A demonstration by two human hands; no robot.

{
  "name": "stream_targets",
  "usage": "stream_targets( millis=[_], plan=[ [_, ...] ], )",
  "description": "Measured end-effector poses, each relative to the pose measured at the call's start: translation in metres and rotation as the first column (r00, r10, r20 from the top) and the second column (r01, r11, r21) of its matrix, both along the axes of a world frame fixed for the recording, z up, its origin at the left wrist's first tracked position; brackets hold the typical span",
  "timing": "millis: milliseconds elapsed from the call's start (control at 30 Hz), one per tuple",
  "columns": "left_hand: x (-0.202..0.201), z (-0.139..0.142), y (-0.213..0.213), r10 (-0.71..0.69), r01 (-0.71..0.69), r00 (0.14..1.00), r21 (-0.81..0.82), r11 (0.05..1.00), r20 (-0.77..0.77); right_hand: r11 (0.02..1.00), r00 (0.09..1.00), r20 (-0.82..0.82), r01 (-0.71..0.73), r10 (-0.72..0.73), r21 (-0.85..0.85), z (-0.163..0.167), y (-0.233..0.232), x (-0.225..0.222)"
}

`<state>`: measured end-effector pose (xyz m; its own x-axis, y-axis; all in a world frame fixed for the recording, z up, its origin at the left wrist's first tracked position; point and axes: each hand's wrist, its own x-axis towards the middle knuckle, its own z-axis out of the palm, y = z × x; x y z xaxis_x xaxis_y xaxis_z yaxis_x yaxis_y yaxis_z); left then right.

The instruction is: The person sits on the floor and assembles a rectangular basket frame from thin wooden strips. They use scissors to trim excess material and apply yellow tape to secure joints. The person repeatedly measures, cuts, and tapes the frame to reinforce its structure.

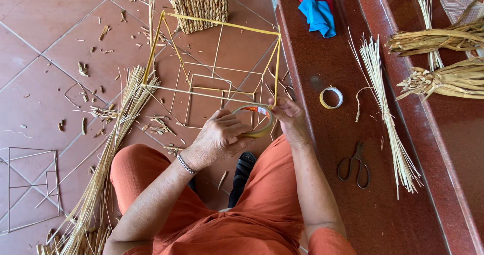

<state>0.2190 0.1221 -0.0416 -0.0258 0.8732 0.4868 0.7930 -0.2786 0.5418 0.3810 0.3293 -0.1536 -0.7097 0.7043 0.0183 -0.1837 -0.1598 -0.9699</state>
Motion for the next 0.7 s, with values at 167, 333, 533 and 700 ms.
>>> stream_targets(
  millis=[167, 333, 533, 700],
  plan=[
    [-0.009, 0.009, 0.007, 0.039, -0.037, 0.998, 0.035, 0.999, -0.049, 0.938, 0.977, -0.114, 0.205, -0.179, 0.281, -0.022, -0.001, 0.001],
    [-0.02, 0.016, 0.007, 0.213, -0.221, 0.971, -0.073, 0.972, -0.108, 0.89, 0.946, -0.15, 0.322, -0.287, 0.323, -0.022, 0.01, 0.002],
    [-0.035, 0.016, 0.005, 0.146, -0.137, 0.975, 0.068, 0.988, -0.164, 0.816, 0.914, -0.077, 0.391, -0.397, 0.427, -0.019, 0.005, 0.001],
    [-0.06, 0.021, -0.019, 0.251, -0.252, 0.968, -0.213, 0.944, -0.03, 0.765, 0.895, -0.148, 0.438, -0.421, 0.472, -0.014, 0.013, 0.0]
  ],
)
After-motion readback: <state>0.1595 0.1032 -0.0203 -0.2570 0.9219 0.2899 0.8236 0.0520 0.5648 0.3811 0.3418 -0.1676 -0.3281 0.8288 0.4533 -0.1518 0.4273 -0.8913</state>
